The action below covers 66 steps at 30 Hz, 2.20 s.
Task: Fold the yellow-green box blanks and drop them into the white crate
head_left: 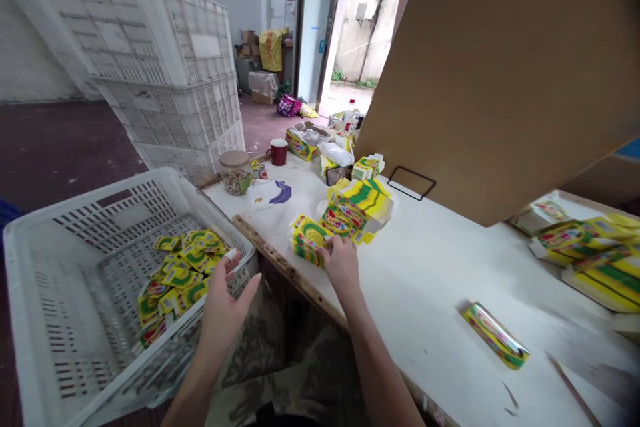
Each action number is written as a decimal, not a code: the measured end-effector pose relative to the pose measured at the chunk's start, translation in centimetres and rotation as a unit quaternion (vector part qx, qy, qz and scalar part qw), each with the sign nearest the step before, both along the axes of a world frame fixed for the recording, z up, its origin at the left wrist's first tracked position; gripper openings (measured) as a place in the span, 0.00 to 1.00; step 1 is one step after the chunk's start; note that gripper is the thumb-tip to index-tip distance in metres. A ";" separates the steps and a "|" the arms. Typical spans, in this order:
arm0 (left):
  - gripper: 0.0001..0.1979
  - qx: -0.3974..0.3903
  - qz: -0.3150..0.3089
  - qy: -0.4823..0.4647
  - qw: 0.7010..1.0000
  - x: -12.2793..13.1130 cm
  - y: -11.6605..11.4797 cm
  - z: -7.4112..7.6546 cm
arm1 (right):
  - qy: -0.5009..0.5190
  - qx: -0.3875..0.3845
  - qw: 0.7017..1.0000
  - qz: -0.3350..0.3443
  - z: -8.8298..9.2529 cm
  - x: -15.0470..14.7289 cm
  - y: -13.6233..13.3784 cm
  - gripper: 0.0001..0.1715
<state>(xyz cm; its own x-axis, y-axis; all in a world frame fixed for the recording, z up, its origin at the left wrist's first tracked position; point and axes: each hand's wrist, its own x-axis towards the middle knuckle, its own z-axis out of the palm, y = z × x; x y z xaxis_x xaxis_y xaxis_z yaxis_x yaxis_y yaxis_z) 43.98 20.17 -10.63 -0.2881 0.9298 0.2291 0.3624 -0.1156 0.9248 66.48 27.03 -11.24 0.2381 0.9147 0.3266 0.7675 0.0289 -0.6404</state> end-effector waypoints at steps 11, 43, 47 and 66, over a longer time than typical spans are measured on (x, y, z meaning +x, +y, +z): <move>0.34 -0.072 -0.127 -0.191 0.971 1.8 -0.4 -0.4 | 0.095 -0.005 0.995 0.035 2.9 -1.0 -2.5 0.09; 0.46 0.080 -0.104 0.097 0.987 1.2 -1.7 4.5 | -0.036 0.155 0.948 0.274 5.2 -2.3 -7.7 0.12; 0.30 -0.087 -0.229 0.198 0.949 1.5 -1.3 4.5 | -0.012 0.177 0.940 0.292 4.9 -3.3 -8.8 0.16; 0.31 -0.053 -0.204 0.133 0.968 3.6 -2.3 1.7 | 0.411 -0.054 0.856 0.309 3.4 -4.1 -8.7 0.35</move>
